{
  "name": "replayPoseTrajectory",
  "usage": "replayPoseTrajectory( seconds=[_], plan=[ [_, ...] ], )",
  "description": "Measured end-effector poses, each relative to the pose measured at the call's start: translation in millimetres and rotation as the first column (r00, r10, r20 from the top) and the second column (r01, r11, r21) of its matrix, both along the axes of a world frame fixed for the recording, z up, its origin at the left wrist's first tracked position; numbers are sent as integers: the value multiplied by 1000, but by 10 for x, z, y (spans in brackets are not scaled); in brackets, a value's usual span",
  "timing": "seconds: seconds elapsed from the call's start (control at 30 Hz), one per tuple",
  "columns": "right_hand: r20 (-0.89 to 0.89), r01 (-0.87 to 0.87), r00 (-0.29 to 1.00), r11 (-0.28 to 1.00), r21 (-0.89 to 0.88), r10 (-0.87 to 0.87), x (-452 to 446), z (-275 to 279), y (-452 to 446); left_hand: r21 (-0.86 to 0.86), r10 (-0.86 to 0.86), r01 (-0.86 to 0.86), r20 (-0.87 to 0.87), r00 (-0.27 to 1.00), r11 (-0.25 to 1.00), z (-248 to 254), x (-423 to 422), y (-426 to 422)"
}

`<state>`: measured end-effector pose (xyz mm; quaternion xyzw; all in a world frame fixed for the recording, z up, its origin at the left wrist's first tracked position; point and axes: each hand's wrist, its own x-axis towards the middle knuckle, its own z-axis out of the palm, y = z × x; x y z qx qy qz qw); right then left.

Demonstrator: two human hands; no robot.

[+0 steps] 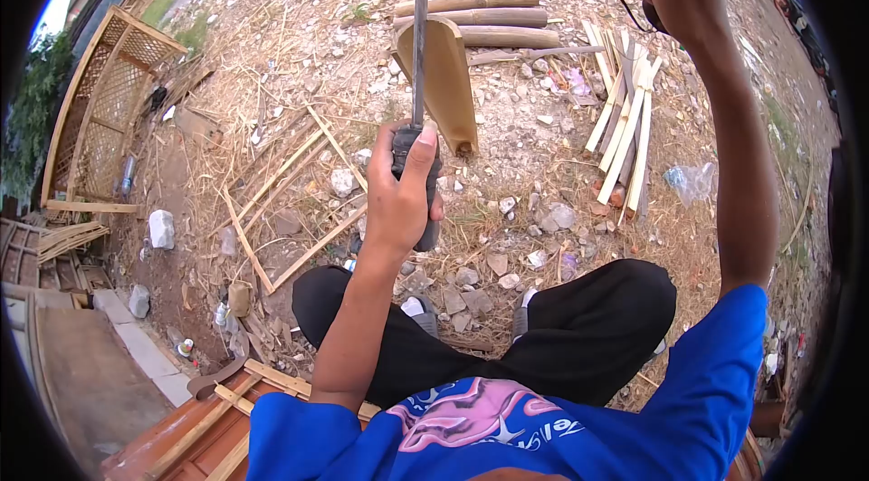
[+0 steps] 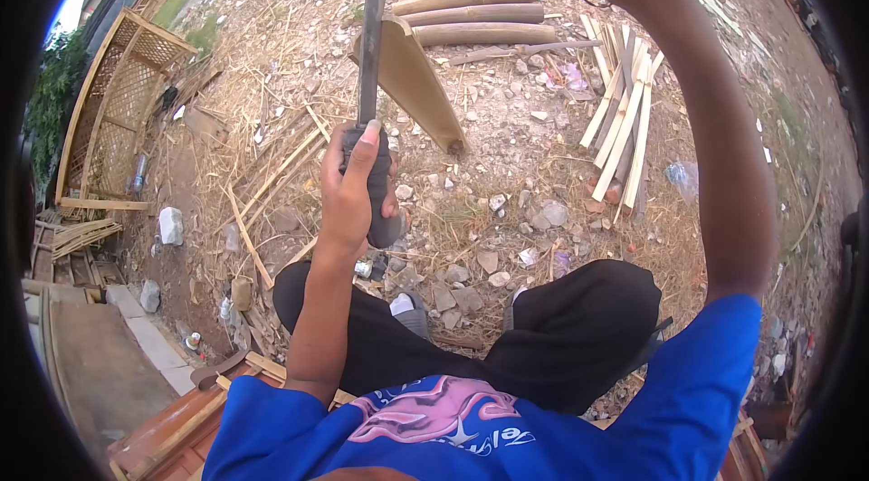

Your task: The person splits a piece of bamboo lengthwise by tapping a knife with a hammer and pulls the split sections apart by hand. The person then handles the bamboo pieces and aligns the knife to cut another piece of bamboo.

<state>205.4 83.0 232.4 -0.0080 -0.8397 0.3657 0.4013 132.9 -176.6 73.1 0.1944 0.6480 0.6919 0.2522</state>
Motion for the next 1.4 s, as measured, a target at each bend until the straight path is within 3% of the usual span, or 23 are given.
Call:
replayPoseTrajectory(
  seconds=[0.07,0.1,0.17,0.2,0.27,0.33,0.37,0.47,0.57,0.63,0.67,0.77,0.8,0.83,0.87,0.93,1.0,1.13,1.27,1.37,1.4],
  plan=[
    [172,5,981,903,429,-88,-17,-548,421,2,-3,3,-2,1000,1000,17,8,-2],
    [273,91,942,932,351,-195,-39,-683,152,19,1,-1,29,1000,1000,39,15,-3],
    [483,119,803,889,442,-348,-78,-863,242,50,-5,1,82,997,999,96,-15,1],
    [563,108,759,916,386,-327,-43,-633,161,51,-5,1,65,998,999,83,-16,13],
    [234,174,933,913,370,-272,-111,-685,237,33,22,-23,38,999,999,13,-7,-46],
    [253,158,941,953,257,-224,-122,-470,506,36,13,-14,42,999,999,18,-41,-65],
    [420,315,860,949,13,-291,-15,-41,-139,36,4,-6,52,999,999,13,-32,-69],
    [79,-68,995,990,123,59,-59,-432,679,13,-6,6,39,999,1000,27,-7,-36],
    [509,78,800,896,438,-319,-101,-867,196,7,-15,15,37,999,1000,30,11,2],
    [562,51,774,914,404,-291,-130,-845,70,-16,-65,65,25,998,998,85,133,60],
    [547,52,788,916,398,-282,-113,-741,4,-11,-77,77,21,997,997,97,192,135],
    [75,99,987,914,394,-139,-198,-658,103,-27,-83,82,-46,996,996,53,282,170],
    [178,137,966,958,252,-185,-101,-503,85,-42,-85,83,-60,995,996,36,266,174],
    [367,163,894,949,270,-258,-98,-130,-172,-40,-80,78,-52,995,996,34,262,181],
    [280,78,951,978,191,-131,37,-217,99,-38,-73,71,-46,996,997,42,253,180],
    [200,48,977,988,144,-77,207,-404,280,-35,-49,47,-43,998,998,51,209,170],
    [298,154,932,970,186,-205,367,-653,114,-37,-18,16,-41,999,999,42,170,143],
    [518,194,768,908,372,-377,353,-874,111,-23,0,0,7,1000,1000,95,170,96],
    [265,196,936,970,147,-229,359,-447,94,-33,41,-41,-5,999,999,80,139,98],
    [71,23,997,998,-57,-19,367,-265,216,-37,56,-56,-4,998,998,82,122,120],
    [-9,-55,998,998,16,55,289,-353,221,-39,62,-62,-2,998,997,82,117,123]
  ],
)
